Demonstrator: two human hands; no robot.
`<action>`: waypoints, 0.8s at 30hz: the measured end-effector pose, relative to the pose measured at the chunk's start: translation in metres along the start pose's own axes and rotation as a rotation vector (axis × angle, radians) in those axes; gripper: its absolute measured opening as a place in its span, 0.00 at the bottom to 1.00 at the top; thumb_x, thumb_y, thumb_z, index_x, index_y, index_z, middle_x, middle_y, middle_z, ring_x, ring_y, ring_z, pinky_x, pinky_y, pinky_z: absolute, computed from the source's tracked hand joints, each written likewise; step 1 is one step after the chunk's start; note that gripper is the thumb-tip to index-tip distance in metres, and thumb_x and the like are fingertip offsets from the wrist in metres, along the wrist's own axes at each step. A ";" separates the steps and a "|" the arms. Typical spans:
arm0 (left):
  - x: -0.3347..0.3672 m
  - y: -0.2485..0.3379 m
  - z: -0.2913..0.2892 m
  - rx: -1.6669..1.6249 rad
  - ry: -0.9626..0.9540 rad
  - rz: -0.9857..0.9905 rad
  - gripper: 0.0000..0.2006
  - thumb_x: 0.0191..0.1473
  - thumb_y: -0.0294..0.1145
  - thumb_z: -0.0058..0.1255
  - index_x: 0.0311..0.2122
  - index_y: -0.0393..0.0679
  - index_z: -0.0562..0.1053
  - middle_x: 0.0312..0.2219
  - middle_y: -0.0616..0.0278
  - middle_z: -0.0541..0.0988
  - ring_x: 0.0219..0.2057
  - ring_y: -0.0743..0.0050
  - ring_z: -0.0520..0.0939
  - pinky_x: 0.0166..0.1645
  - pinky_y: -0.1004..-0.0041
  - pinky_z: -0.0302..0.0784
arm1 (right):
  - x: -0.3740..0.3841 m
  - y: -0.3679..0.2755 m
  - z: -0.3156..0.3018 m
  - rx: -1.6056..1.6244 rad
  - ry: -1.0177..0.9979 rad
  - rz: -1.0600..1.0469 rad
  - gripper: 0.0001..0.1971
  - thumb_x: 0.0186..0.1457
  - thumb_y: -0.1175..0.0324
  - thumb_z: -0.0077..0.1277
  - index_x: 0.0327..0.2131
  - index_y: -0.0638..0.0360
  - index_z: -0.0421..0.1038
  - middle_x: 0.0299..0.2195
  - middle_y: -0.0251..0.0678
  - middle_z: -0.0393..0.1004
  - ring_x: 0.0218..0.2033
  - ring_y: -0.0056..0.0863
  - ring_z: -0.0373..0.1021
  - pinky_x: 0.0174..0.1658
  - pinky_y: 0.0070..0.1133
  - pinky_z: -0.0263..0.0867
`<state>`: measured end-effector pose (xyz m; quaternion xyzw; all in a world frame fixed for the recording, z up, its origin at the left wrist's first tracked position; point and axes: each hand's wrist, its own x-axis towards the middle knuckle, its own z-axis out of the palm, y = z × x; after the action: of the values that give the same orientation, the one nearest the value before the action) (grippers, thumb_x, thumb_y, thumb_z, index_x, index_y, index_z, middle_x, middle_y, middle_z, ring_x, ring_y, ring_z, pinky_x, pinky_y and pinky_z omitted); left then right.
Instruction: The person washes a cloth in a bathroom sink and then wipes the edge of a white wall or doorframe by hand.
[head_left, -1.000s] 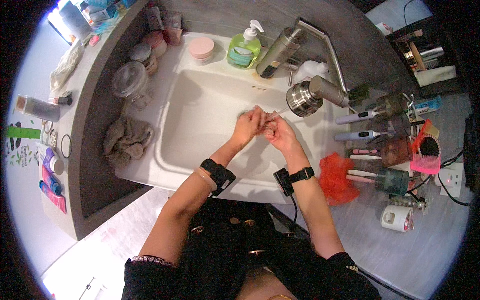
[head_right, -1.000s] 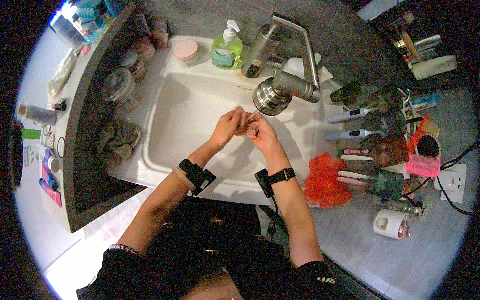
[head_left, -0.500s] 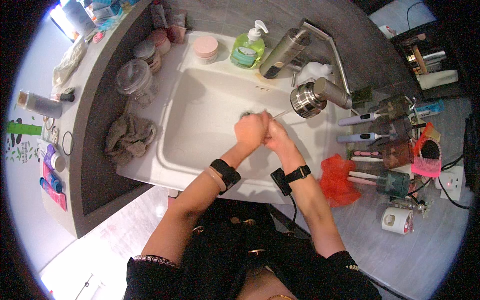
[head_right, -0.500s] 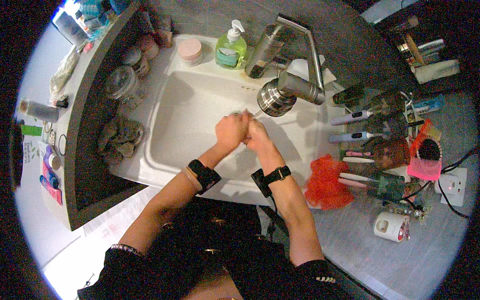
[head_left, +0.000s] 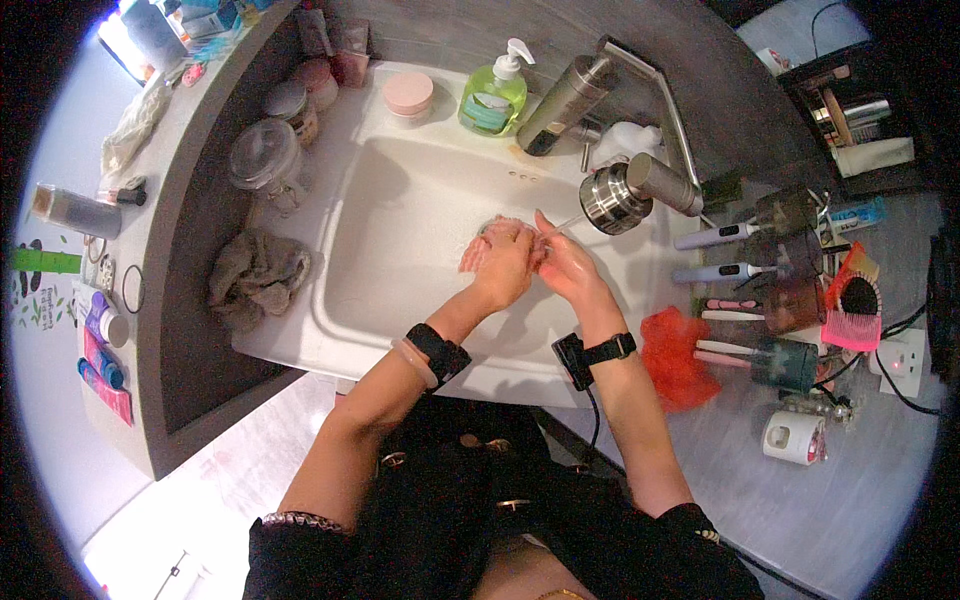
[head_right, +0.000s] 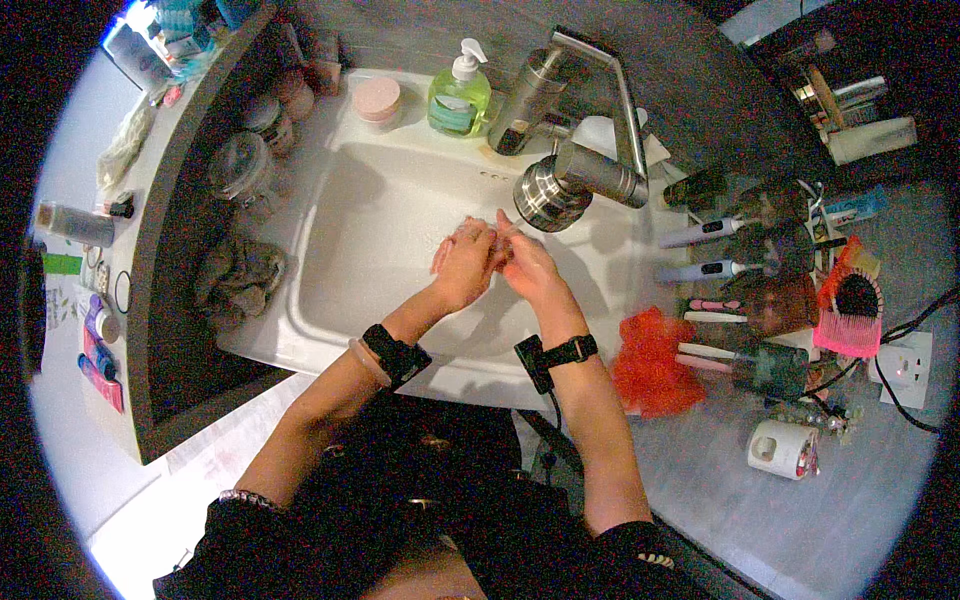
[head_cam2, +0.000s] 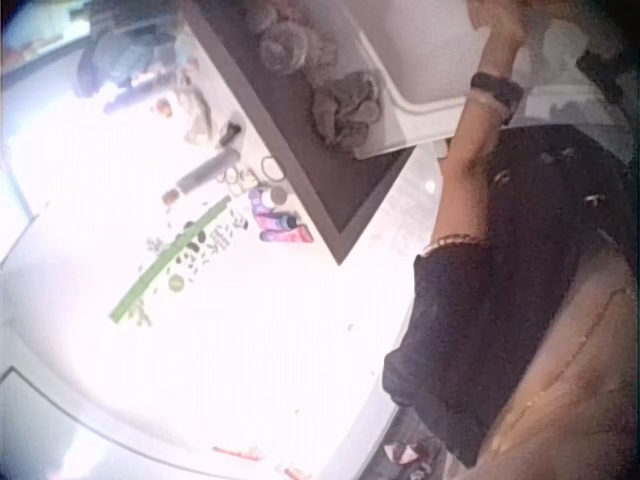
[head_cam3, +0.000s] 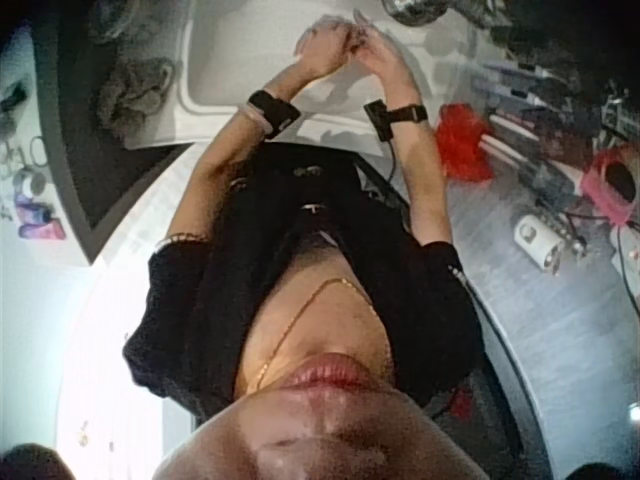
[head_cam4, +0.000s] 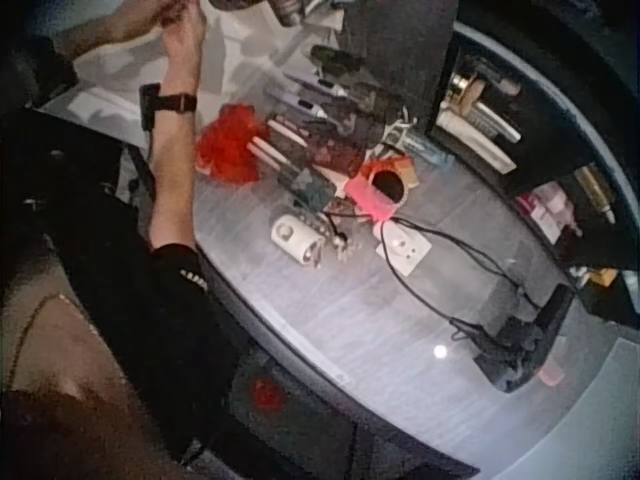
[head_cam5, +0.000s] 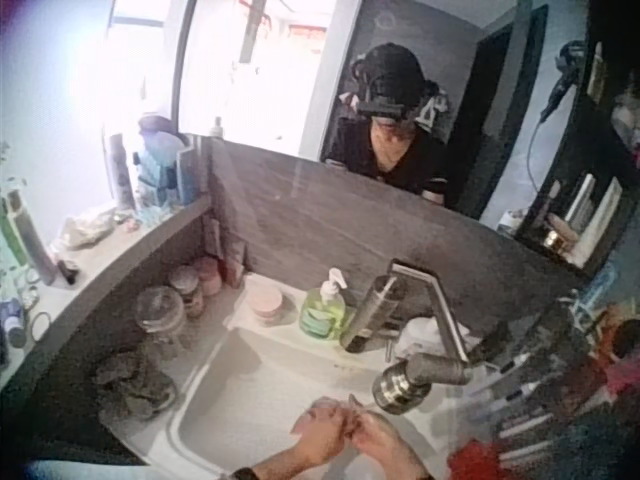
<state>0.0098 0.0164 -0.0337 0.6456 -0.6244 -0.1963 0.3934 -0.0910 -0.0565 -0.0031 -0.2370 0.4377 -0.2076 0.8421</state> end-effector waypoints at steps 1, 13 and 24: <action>-0.006 0.005 0.002 0.003 -0.083 -0.039 0.15 0.44 0.26 0.44 0.40 0.36 0.65 0.36 0.42 0.65 0.39 0.42 0.66 0.44 0.55 0.59 | 0.002 0.000 -0.005 -0.085 0.033 0.006 0.10 0.51 0.63 0.48 0.32 0.59 0.67 0.30 0.31 0.67 0.28 0.20 0.63 0.32 0.18 0.61; -0.002 -0.040 0.011 -0.244 0.358 -0.329 0.14 0.53 0.36 0.37 0.35 0.35 0.69 0.23 0.51 0.74 0.24 0.61 0.76 0.31 0.71 0.71 | 0.010 0.006 -0.011 -0.108 -0.156 -0.107 0.07 0.51 0.73 0.38 0.26 0.65 0.66 0.23 0.35 0.69 0.20 0.22 0.66 0.20 0.15 0.59; 0.008 -0.010 0.006 -0.499 0.127 -0.523 0.20 0.51 0.45 0.40 0.34 0.33 0.64 0.27 0.42 0.73 0.31 0.47 0.74 0.36 0.62 0.68 | 0.018 0.009 -0.004 0.221 0.107 0.055 0.10 0.56 0.64 0.35 0.27 0.56 0.64 0.23 0.30 0.67 0.27 0.24 0.66 0.30 0.24 0.66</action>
<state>0.0129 0.0062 -0.0436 0.6784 -0.3456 -0.3958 0.5134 -0.0841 -0.0597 -0.0221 -0.1190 0.4626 -0.2436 0.8441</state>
